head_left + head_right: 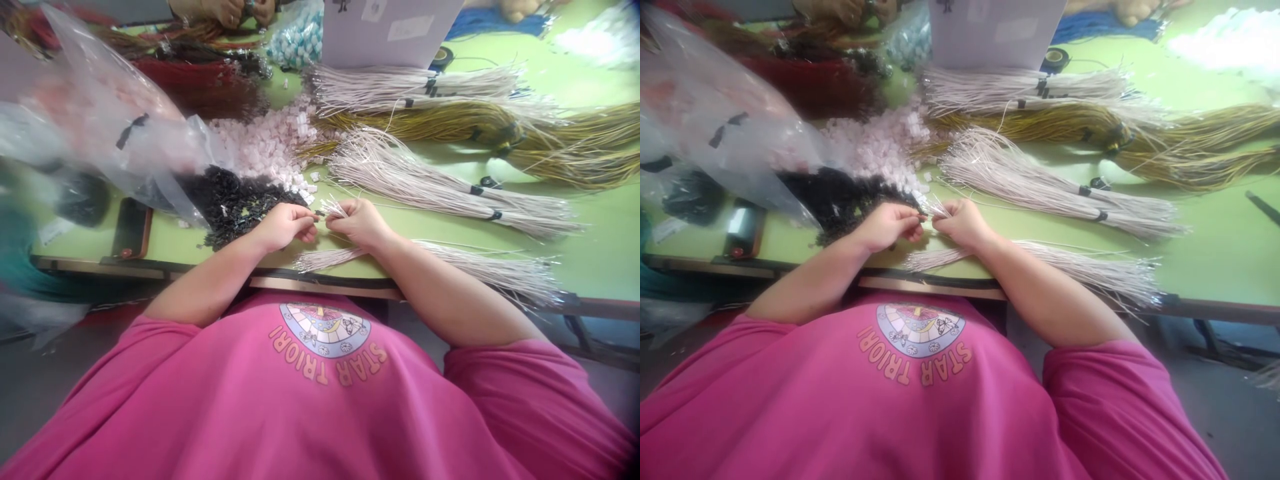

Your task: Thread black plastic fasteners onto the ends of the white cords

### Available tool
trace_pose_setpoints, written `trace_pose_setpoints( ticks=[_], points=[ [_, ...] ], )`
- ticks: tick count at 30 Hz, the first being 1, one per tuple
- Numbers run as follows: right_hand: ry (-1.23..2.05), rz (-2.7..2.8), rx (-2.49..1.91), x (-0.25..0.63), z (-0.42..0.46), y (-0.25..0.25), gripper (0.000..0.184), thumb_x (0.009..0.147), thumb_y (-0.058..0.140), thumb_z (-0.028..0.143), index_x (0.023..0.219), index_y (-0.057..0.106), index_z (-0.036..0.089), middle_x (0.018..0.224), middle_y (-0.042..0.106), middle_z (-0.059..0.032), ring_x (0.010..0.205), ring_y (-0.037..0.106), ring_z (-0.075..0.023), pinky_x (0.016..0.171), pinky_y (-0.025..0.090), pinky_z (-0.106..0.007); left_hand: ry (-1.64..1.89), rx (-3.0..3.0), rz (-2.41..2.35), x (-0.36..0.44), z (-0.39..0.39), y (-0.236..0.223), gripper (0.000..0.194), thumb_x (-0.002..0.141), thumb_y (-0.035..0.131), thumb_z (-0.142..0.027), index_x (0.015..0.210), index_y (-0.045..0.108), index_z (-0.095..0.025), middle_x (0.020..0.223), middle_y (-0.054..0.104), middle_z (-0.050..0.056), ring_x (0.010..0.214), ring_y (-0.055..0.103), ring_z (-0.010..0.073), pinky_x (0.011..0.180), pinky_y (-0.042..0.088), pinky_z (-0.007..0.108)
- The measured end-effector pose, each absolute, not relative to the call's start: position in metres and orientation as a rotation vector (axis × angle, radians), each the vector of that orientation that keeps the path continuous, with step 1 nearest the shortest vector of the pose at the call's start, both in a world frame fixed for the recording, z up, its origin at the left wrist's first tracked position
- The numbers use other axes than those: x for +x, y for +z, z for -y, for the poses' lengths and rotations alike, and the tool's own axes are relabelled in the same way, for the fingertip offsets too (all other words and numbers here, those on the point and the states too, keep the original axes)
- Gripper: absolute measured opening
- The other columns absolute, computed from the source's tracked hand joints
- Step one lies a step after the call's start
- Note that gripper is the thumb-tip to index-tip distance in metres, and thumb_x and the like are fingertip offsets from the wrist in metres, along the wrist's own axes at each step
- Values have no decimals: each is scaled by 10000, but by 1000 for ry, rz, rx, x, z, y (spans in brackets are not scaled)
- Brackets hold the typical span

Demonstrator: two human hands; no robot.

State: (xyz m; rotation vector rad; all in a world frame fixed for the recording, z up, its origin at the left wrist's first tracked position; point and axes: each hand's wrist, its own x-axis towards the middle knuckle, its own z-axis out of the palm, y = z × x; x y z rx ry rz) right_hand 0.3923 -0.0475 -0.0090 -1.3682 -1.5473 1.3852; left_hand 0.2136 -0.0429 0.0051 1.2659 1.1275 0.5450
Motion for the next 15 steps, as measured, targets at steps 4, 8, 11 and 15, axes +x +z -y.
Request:
trace_pose_setpoints(
  ticks=[4, 8, 11, 15],
  points=[
    [1409, 1526, -1351, 392, 48, -9, 90, 588, 551, 210, 571, 512, 131, 488, 376, 55, 462, 272, -40, 452, 200, -211, 555, 1264, -1095, 215, 43, -3, 113, 803, 572, -177, 826, 618, -76, 650, 652, 47, 557, 612, 98, 591, 506, 238],
    [1420, 1505, -1341, 391, 48, -11, 97, 582, 563, 220, 583, 533, 128, 488, 390, 54, 462, 273, -42, 454, 205, -213, 565, 1271, -1079, 216, 43, -7, 142, 798, 587, -214, 806, 620, -76, 670, 664, 62, 573, 621, 105, 607, 513, 247],
    [1426, 1490, -1331, 391, 47, -11, 98, 576, 573, 217, 584, 548, 123, 498, 417, 48, 476, 302, -48, 468, 226, -215, 560, 1260, -1078, 218, 44, -7, 154, 792, 596, -209, 863, 623, -74, 673, 667, 63, 575, 624, 113, 616, 517, 267],
    [1412, 1478, -1326, 390, 48, -10, 98, 581, 581, 217, 601, 559, 123, 520, 447, 44, 495, 331, -53, 488, 249, -215, 580, 1289, -1079, 220, 46, -4, 139, 810, 566, -195, 858, 620, -76, 677, 667, 57, 562, 617, 106, 610, 512, 261]
  ],
)
